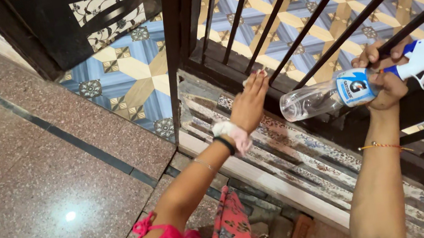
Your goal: The person sprays a cleaning liquid onto the metal bars of a gate and wipes the surfaces with a cloth.
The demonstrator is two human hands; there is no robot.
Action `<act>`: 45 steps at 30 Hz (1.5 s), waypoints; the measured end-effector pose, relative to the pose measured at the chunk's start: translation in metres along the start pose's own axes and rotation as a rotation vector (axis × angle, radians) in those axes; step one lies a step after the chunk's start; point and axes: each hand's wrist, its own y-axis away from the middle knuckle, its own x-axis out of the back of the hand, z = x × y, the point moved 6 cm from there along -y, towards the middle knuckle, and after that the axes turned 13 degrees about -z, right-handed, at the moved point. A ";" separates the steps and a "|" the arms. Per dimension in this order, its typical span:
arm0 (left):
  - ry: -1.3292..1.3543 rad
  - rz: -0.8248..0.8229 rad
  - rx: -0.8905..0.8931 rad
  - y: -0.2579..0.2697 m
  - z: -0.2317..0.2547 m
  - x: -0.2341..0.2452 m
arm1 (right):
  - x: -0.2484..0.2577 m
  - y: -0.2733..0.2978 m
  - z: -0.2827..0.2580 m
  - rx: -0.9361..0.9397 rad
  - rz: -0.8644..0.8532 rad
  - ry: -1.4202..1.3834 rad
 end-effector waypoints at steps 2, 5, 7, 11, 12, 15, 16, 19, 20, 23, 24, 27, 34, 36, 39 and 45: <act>-0.029 0.032 -0.011 0.000 0.001 0.003 | -0.001 -0.001 0.000 0.003 0.010 0.001; -0.074 -0.031 -0.004 -0.013 -0.007 -0.002 | 0.000 0.003 0.000 0.003 0.004 0.007; -0.103 -0.081 0.012 -0.021 -0.011 -0.006 | 0.003 0.004 -0.001 -0.002 -0.007 0.007; -0.089 -0.070 0.016 -0.019 -0.009 -0.005 | 0.008 0.007 0.000 0.012 0.040 -0.029; -0.065 -0.044 0.007 -0.019 -0.010 -0.004 | 0.009 0.007 0.002 0.017 0.049 -0.020; -0.117 0.090 -0.041 -0.005 -0.006 0.002 | 0.008 0.007 0.001 0.021 0.044 0.034; -0.123 0.069 -0.049 -0.005 -0.007 0.001 | 0.007 0.006 0.001 0.020 0.037 0.045; -0.141 -0.010 -0.056 -0.017 -0.012 -0.007 | 0.009 0.004 0.000 0.016 0.038 0.035; -0.142 -0.054 -0.039 -0.026 -0.013 -0.013 | 0.011 0.008 0.001 0.007 0.060 0.036; -0.154 -0.062 -0.010 -0.038 -0.013 -0.029 | 0.017 0.013 0.003 -0.013 0.086 0.018; -0.165 -0.038 -0.004 -0.040 -0.015 -0.029 | 0.018 0.013 0.004 -0.015 0.089 0.021; -0.104 0.116 -0.093 -0.028 -0.012 -0.006 | 0.016 0.012 0.003 -0.014 0.097 0.048; 0.551 0.112 0.005 -0.041 0.008 0.082 | 0.012 0.010 0.003 0.004 0.123 0.076; 0.701 0.329 -0.136 -0.063 0.030 0.116 | 0.011 0.010 0.003 0.001 0.120 0.066; 0.541 0.464 -0.160 -0.119 0.063 0.149 | 0.011 0.011 0.004 -0.004 0.129 0.066; 0.527 0.348 -0.069 -0.163 0.088 0.162 | 0.007 0.008 0.002 0.015 0.115 0.083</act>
